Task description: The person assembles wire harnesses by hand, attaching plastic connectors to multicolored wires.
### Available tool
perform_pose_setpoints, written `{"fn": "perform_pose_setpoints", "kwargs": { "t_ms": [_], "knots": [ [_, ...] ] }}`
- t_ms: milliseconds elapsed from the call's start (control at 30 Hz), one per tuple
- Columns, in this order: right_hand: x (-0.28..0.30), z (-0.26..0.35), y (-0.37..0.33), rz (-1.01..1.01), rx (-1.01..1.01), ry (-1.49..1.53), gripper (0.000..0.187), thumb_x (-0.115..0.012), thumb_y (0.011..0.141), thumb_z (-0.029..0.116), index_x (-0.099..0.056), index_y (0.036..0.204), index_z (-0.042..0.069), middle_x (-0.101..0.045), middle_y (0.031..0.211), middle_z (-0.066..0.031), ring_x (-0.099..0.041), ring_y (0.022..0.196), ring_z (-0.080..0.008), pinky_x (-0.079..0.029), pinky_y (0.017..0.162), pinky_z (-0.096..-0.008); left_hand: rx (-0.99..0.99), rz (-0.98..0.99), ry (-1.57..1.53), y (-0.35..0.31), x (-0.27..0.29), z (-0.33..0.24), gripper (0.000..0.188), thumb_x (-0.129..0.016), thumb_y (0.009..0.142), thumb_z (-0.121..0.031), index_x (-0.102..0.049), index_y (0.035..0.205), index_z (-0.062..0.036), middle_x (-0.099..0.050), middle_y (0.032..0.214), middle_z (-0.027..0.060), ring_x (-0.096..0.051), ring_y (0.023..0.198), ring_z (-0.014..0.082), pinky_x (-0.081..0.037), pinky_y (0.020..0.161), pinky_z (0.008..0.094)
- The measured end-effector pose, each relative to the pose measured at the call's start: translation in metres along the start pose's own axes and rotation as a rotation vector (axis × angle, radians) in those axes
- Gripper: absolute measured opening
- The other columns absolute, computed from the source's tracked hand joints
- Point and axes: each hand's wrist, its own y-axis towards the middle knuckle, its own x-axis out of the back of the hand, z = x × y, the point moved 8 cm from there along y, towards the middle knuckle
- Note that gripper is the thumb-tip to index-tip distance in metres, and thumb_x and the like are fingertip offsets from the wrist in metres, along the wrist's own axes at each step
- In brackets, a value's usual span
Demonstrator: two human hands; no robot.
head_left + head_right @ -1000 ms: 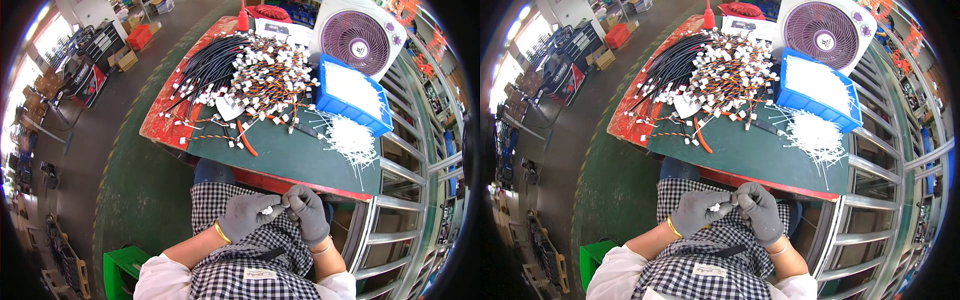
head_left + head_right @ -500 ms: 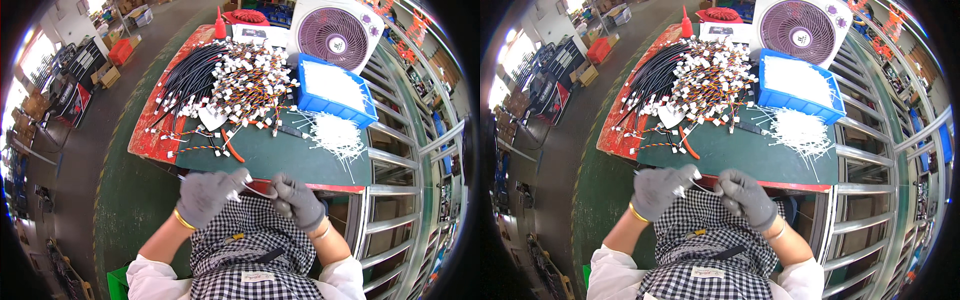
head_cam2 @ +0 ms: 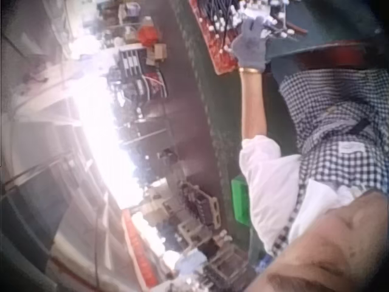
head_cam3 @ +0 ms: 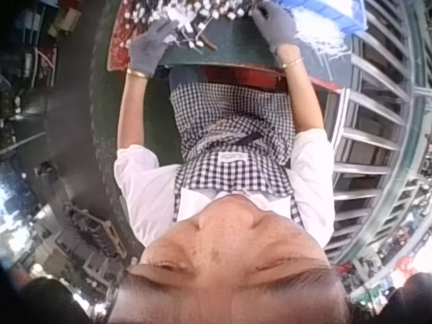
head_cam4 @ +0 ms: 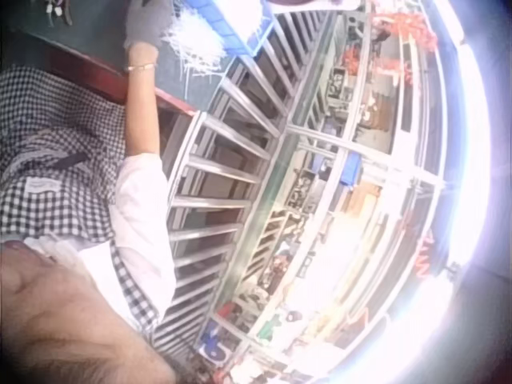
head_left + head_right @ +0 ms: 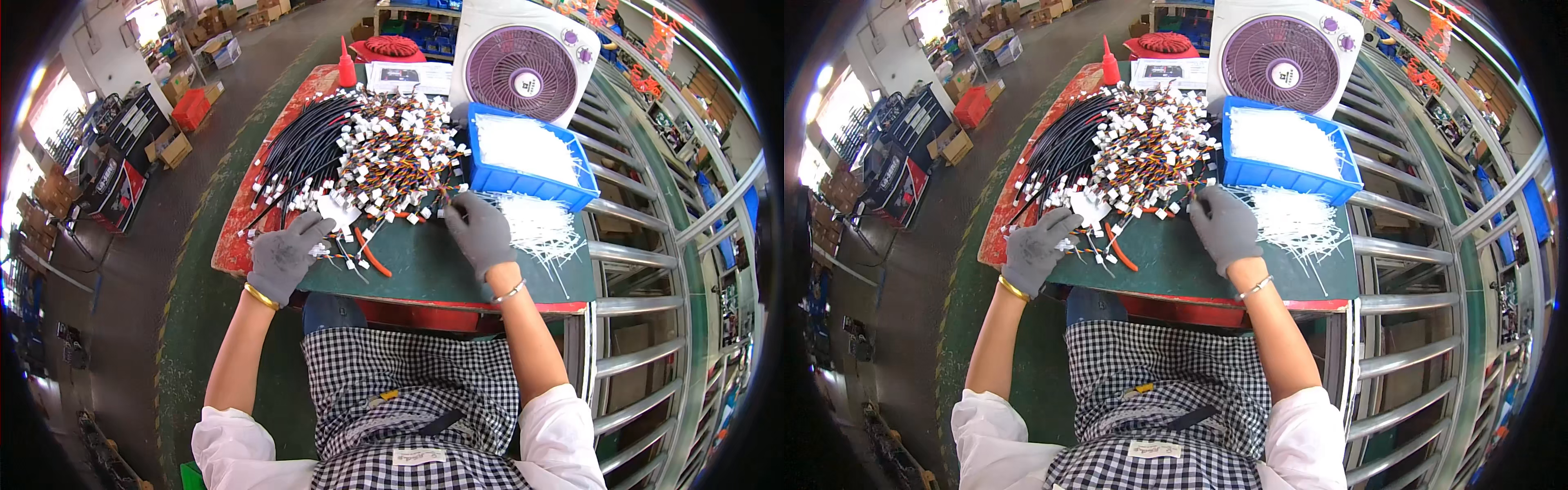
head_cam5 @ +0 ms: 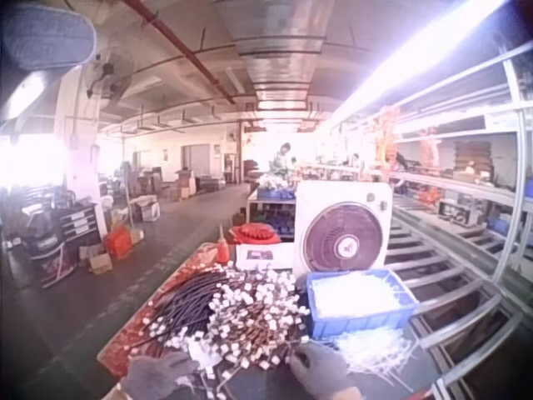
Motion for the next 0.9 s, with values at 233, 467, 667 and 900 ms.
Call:
{"fn": "perform_pose_setpoints", "kwargs": {
  "t_ms": [233,467,667,900],
  "knots": [
    [0.064,-0.002,-0.054,-0.280,-0.184,0.715,0.009,-0.059,0.094,0.010,-0.060,0.097,0.002,-0.062,0.079,-0.0019,-0.055,0.067,-0.0071,-0.046,0.061,-0.0252,0.072,-0.250,-0.215,-0.018,0.025,-0.025,0.031,-0.077,0.078,-0.020,-0.071,0.108,-0.0189,-0.069,0.111,0.0005,-0.070,0.078,0.0232,-0.055,0.063,0.0326],
    [0.057,0.017,-0.117,0.204,0.043,0.579,0.017,-0.073,0.086,0.009,-0.064,0.099,0.003,-0.065,0.081,-0.0040,-0.060,0.072,-0.0119,-0.049,0.064,-0.0266,-0.156,-0.234,-0.521,-0.021,0.049,-0.145,0.034,-0.079,0.077,-0.020,-0.069,0.108,-0.0084,-0.070,0.107,0.0111,-0.069,0.075,0.0281,-0.056,0.064,0.0341],
    [0.052,0.047,-0.139,0.268,0.364,0.222,0.049,-0.081,0.073,0.020,-0.060,0.115,0.008,-0.069,0.087,-0.0050,-0.067,0.079,-0.0249,-0.054,0.066,-0.0348,0.149,0.560,-1.288,-0.036,-0.057,-0.185,0.027,-0.070,0.091,-0.028,-0.069,0.106,-0.0050,-0.073,0.084,0.0086,-0.068,0.069,0.0213,-0.054,0.066,0.0310],
    [0.039,0.033,-0.149,0.386,0.351,0.253,0.052,-0.079,0.075,0.025,-0.058,0.120,0.009,-0.070,0.092,-0.0052,-0.067,0.083,-0.0264,-0.053,0.072,-0.0372,0.489,0.881,-1.665,-0.067,-0.089,-0.201,0.025,-0.064,0.094,-0.022,-0.071,0.102,0.0003,-0.068,0.070,0.0040,-0.060,0.062,0.0095,-0.046,0.059,0.0246]
  ]
}}
